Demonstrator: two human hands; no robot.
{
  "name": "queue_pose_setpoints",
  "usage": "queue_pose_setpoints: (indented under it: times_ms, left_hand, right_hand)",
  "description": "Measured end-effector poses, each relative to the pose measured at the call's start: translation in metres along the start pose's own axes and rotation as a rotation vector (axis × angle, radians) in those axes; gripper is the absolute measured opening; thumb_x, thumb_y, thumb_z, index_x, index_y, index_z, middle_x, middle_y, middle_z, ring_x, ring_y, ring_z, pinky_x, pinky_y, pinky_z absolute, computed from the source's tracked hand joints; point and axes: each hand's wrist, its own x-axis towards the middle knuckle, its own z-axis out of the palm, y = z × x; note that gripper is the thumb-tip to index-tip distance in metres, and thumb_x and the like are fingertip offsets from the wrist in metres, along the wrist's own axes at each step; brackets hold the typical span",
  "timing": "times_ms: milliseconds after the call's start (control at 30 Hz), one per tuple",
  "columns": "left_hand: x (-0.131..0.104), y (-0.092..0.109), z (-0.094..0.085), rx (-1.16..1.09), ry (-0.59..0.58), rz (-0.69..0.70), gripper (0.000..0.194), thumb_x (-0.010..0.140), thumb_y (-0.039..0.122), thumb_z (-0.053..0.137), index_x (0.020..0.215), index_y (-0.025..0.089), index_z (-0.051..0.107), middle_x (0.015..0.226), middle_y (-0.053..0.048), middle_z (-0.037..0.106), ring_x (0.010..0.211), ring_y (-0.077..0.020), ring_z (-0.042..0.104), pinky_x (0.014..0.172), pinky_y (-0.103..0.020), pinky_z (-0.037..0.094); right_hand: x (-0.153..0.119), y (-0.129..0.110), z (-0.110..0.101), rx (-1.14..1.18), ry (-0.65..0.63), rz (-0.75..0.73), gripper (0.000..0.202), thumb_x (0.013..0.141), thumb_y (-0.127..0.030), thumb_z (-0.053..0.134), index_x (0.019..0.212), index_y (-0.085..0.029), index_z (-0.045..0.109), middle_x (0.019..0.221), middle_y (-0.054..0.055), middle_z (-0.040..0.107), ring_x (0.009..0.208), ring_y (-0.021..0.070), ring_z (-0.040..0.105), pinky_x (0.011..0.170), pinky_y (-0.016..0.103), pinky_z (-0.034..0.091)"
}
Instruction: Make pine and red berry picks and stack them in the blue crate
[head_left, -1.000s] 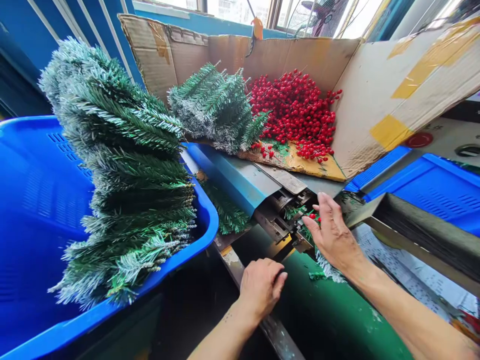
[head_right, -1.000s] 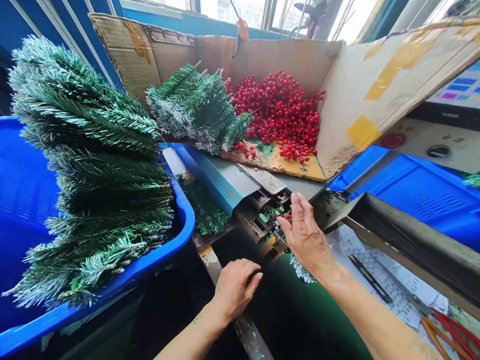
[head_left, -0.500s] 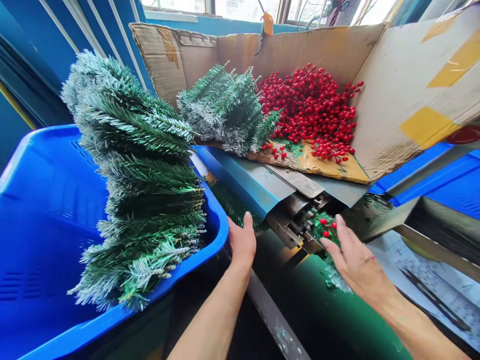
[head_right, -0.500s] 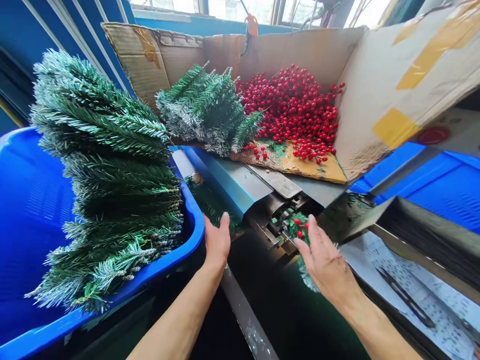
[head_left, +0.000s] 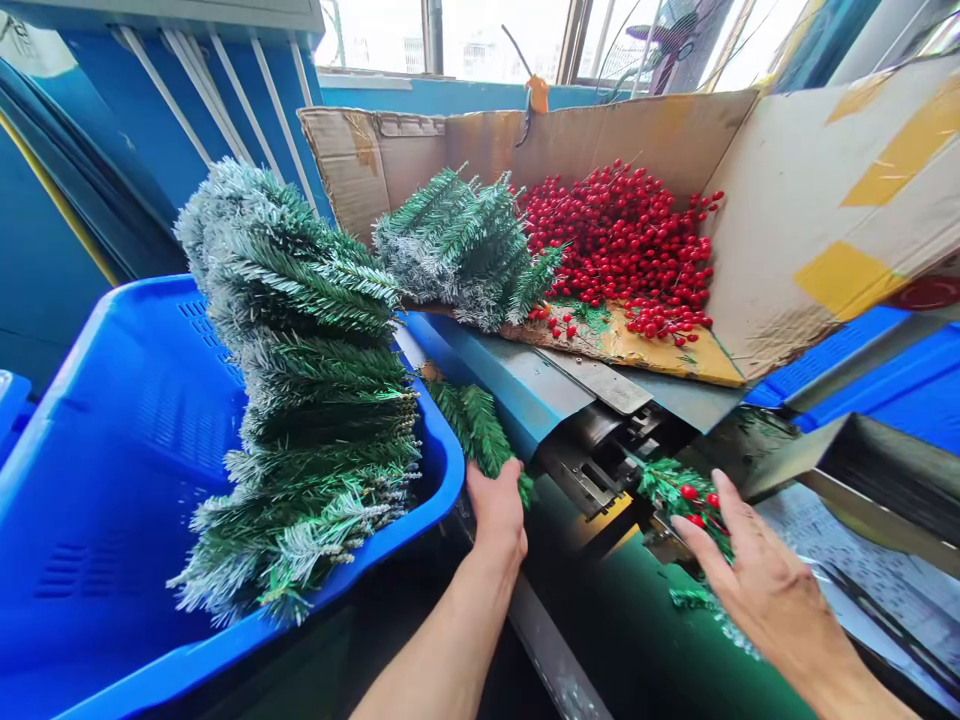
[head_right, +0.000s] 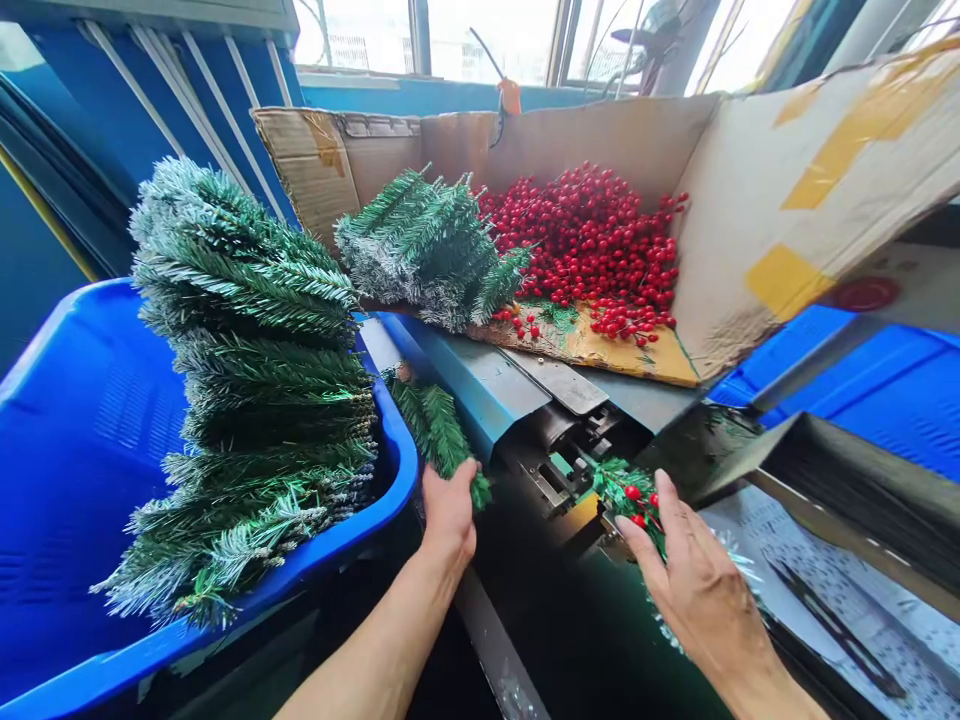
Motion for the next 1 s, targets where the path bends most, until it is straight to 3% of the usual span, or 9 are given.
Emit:
queue_pose_setpoints:
  times_ms: [167,233,300,400,533,667,800,900,1000]
  left_hand:
    - [-0.066,0.002,-0.016,0.001,-0.284,-0.096,0.059,0.073,0.029,0.071,0.127,0.019,0.047,0.123,-0.01,0.063,0.11,-0.0205,0.061,0.098,-0.034,0.045]
    - [-0.087,0.004,-0.016,-0.09,-0.451,-0.13,0.063,0.07,0.032,0.074,0.126,0.02,0.047,0.122,-0.01,0.064,0.11,-0.0215,0.062,0.097,-0.034,0.046]
    - [-0.101,0.006,-0.015,-0.163,-0.563,-0.178,0.064,0.067,0.032,0.078,0.123,0.02,0.05,0.12,-0.009,0.066,0.108,-0.0228,0.062,0.097,-0.034,0.047]
    - [-0.11,0.006,-0.015,-0.247,-0.596,-0.32,0.057,0.071,0.041,0.075,0.12,0.021,0.053,0.118,-0.011,0.066,0.107,-0.025,0.063,0.094,-0.037,0.049]
    - [-0.113,-0.006,-0.017,-0.36,-0.548,-0.413,0.047,0.079,0.045,0.067,0.116,0.019,0.057,0.115,-0.012,0.068,0.104,-0.0252,0.064,0.092,-0.038,0.049]
    - [-0.113,-0.016,-0.019,-0.256,-0.493,-0.397,0.047,0.076,0.042,0.071,0.115,0.019,0.059,0.107,-0.009,0.07,0.096,-0.021,0.065,0.084,-0.031,0.05]
    - [-0.095,-0.004,-0.022,-0.096,-0.395,-0.293,0.041,0.075,0.052,0.068,0.096,0.017,0.064,0.071,0.0,0.065,0.055,-0.0107,0.054,0.053,-0.022,0.042]
    - [-0.074,0.018,-0.024,-0.126,-0.475,-0.206,0.039,0.07,0.049,0.075,0.089,0.015,0.068,0.074,0.0,0.065,0.063,-0.0106,0.054,0.063,-0.023,0.043]
    - [-0.061,0.036,-0.025,-0.117,-0.578,-0.168,0.038,0.063,0.044,0.08,0.083,0.013,0.072,0.076,-0.002,0.066,0.07,-0.0134,0.054,0.069,-0.025,0.043]
  right_hand:
    - [0.008,-0.05,-0.032,0.028,0.006,0.019,0.058,0.093,-0.047,0.052,0.142,-0.02,0.04,0.136,0.015,0.049,0.12,0.0401,0.048,0.102,0.06,0.035]
    - [0.012,-0.072,-0.034,0.296,-0.079,0.147,0.056,0.09,-0.052,0.055,0.135,-0.02,0.048,0.124,0.014,0.058,0.11,0.0353,0.057,0.097,0.052,0.045]
    - [0.016,-0.087,-0.028,0.618,-0.268,0.33,0.049,0.089,-0.054,0.054,0.124,-0.02,0.056,0.112,0.011,0.065,0.1,0.0302,0.063,0.089,0.045,0.052]
    - [0.018,-0.094,-0.016,1.026,-0.42,0.608,0.038,0.09,-0.046,0.054,0.116,-0.019,0.061,0.109,0.008,0.067,0.097,0.026,0.064,0.087,0.039,0.053]
    - [0.01,-0.096,-0.008,1.345,-0.334,0.792,0.04,0.087,-0.04,0.059,0.121,-0.019,0.059,0.115,0.007,0.065,0.1,0.0251,0.062,0.086,0.035,0.053]
    - [0.005,-0.091,-0.01,1.359,-0.341,0.739,0.045,0.086,-0.046,0.063,0.122,-0.019,0.059,0.114,0.007,0.065,0.102,0.024,0.06,0.092,0.035,0.048]
    - [0.005,-0.078,-0.022,1.316,-0.543,0.641,0.043,0.09,-0.049,0.057,0.119,-0.017,0.061,0.11,0.008,0.065,0.101,0.0252,0.059,0.088,0.036,0.049]
    - [0.005,-0.072,-0.032,1.259,-0.701,0.549,0.042,0.091,-0.047,0.055,0.123,-0.02,0.059,0.103,0.005,0.066,0.096,0.025,0.059,0.086,0.037,0.05]
    - [0.006,-0.071,-0.037,1.167,-0.771,0.449,0.037,0.09,-0.045,0.057,0.118,-0.022,0.063,0.095,0.002,0.068,0.088,0.0234,0.06,0.091,0.039,0.048]
